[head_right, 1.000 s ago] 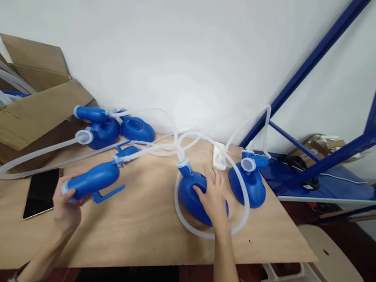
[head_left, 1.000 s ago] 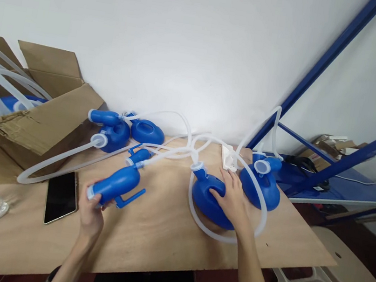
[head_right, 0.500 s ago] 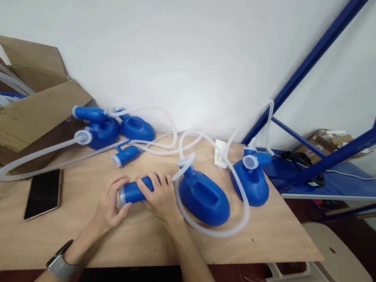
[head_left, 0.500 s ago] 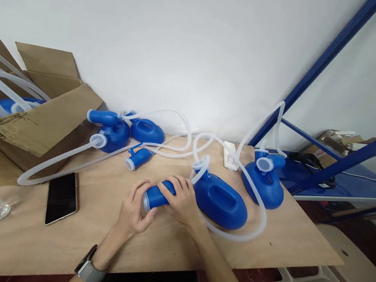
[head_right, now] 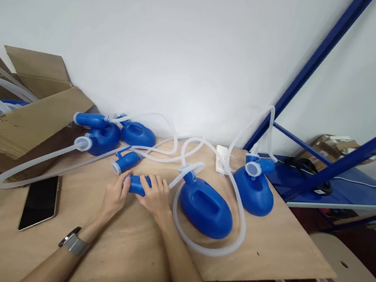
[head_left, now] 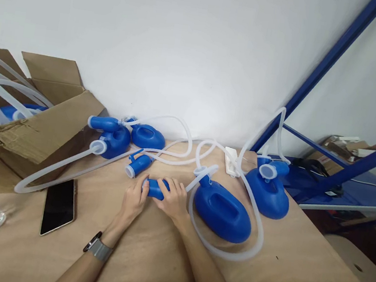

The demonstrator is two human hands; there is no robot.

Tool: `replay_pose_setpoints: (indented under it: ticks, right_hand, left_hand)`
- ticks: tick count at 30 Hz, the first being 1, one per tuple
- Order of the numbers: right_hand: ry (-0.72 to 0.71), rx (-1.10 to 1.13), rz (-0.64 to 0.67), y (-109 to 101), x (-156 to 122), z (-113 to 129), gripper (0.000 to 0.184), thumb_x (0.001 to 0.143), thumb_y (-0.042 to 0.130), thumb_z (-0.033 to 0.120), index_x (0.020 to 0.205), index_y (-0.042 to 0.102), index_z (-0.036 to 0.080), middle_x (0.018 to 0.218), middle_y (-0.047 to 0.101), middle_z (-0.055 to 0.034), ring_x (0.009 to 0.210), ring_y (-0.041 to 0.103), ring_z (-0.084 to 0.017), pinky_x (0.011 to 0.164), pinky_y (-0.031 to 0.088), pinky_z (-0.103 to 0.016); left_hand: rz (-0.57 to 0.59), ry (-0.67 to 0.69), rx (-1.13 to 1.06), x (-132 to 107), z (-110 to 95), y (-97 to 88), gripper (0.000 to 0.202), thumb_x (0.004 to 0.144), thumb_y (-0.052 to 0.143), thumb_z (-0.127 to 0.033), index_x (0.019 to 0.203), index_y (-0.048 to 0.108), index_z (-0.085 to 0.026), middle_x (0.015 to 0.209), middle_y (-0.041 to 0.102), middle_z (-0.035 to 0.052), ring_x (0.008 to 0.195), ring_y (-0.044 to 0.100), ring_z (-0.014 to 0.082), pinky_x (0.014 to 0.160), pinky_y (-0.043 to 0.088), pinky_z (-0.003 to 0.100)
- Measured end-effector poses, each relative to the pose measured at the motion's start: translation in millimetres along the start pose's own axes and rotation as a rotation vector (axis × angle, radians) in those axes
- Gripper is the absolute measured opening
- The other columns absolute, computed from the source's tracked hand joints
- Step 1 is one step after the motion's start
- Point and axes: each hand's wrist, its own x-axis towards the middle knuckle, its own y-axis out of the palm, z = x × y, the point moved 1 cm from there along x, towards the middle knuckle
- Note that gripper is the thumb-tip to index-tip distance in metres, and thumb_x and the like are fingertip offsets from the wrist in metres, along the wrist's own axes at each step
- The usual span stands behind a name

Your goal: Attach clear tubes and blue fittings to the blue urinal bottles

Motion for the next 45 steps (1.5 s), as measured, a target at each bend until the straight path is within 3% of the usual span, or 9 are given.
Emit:
replay_pose_setpoints:
  ticks: [11, 17, 19, 22, 25, 28, 33, 39, 45]
  right_hand:
    - [-0.163, -0.063, -0.144, 10.0, -9.8, -13.4, 0.039, 0.099, 0.063, 0.049, 0.128, 0.071, 0.022, 0.119, 0.073, -0.0122, 0.108, 0.062, -0.026, 0.084, 0.038, -0.037]
    - [-0.197, -0.045, -0.206, 2.7, -4.9, -13.2, 0.037, 0.104, 0.057, 0.047, 0.122, 0.073, 0.02, 0.115, 0.075, -0.0123, 0.106, 0.062, -0.025, 0.081, 0.038, -0.038]
    - [-0.203, -0.05, -0.196, 2.9, -4.8, -13.5, 0.036, 0.103, 0.058, 0.047, 0.122, 0.073, 0.02, 0.115, 0.074, -0.0121, 0.107, 0.062, -0.025, 0.081, 0.037, -0.037]
    - [-0.2, -0.047, -0.173, 5.1, -6.8, -15.6, 0.037, 0.102, 0.059, 0.047, 0.126, 0.072, 0.021, 0.116, 0.074, -0.0123, 0.107, 0.062, -0.025, 0.082, 0.038, -0.037]
    - [-0.17, -0.011, -0.155, 7.5, -12.0, -19.8, 0.039, 0.102, 0.059, 0.048, 0.128, 0.072, 0.022, 0.118, 0.073, -0.0127, 0.11, 0.061, -0.026, 0.085, 0.038, -0.038]
    - [-0.166, 0.004, -0.152, 8.0, -18.9, -24.0, 0.037, 0.104, 0.056, 0.047, 0.129, 0.072, 0.024, 0.122, 0.073, -0.0127, 0.114, 0.061, -0.028, 0.091, 0.038, -0.04]
    - [-0.196, 0.0, -0.18, 6.1, -25.6, -24.9, 0.034, 0.104, 0.057, 0.042, 0.13, 0.072, 0.028, 0.125, 0.072, -0.0119, 0.118, 0.059, -0.029, 0.097, 0.037, -0.044]
    - [-0.24, 0.066, -0.193, 5.1, -24.4, -19.3, 0.037, 0.106, 0.051, 0.047, 0.128, 0.073, 0.027, 0.122, 0.072, -0.0111, 0.116, 0.059, -0.028, 0.098, 0.038, -0.043]
    - [-0.155, -0.027, -0.192, -0.1, -26.3, -30.7, 0.032, 0.102, 0.058, 0.032, 0.131, 0.072, 0.028, 0.123, 0.072, -0.0104, 0.116, 0.06, -0.028, 0.097, 0.038, -0.041]
  left_hand:
    - [0.013, -0.096, -0.144, -8.6, 4.3, 9.9, 0.048, 0.106, 0.036, -0.048, 0.127, 0.066, -0.018, 0.12, 0.077, 0.0111, 0.091, 0.076, 0.0211, 0.084, 0.061, 0.034]
    - [0.021, -0.139, -0.172, -9.9, 1.8, 11.1, 0.052, 0.106, 0.035, -0.052, 0.129, 0.066, -0.017, 0.111, 0.079, 0.0097, 0.061, 0.067, 0.0148, 0.073, 0.059, 0.033]
    - [0.011, -0.141, -0.184, -10.2, 0.9, 11.1, 0.051, 0.105, 0.036, -0.051, 0.127, 0.067, -0.018, 0.11, 0.079, 0.0094, 0.065, 0.07, 0.0165, 0.076, 0.059, 0.034]
    - [-0.009, -0.149, -0.219, -10.7, -0.9, 10.9, 0.047, 0.103, 0.039, -0.05, 0.122, 0.069, -0.019, 0.116, 0.078, 0.0109, 0.089, 0.075, 0.0221, 0.088, 0.059, 0.038]
    - [0.037, -0.206, -0.301, -11.1, -1.6, 10.7, 0.045, 0.096, 0.054, -0.053, 0.121, 0.068, -0.019, 0.12, 0.076, 0.0123, 0.102, 0.074, 0.0259, 0.091, 0.058, 0.039]
    - [0.173, -0.222, -0.444, -9.0, 0.5, 9.3, 0.057, 0.084, 0.068, -0.06, 0.121, 0.067, -0.016, 0.12, 0.076, 0.0143, 0.106, 0.073, 0.029, 0.091, 0.059, 0.039]
    - [0.342, -0.098, -0.491, 0.8, 6.8, 1.0, 0.06, 0.081, 0.064, -0.068, 0.107, 0.072, -0.015, 0.104, 0.078, 0.0135, 0.095, 0.074, 0.0288, 0.085, 0.058, 0.037]
    - [0.261, -0.01, -0.345, 5.1, 6.9, -6.6, 0.054, 0.073, 0.065, -0.07, 0.085, 0.075, -0.018, 0.078, 0.071, 0.007, 0.074, 0.065, 0.0246, 0.073, 0.053, 0.036]
    - [0.134, -0.009, -0.114, 0.0, 13.5, -13.2, 0.04, 0.077, 0.073, -0.057, 0.062, 0.062, -0.022, 0.061, 0.062, 0.001, 0.058, 0.056, 0.0177, 0.06, 0.043, 0.028]
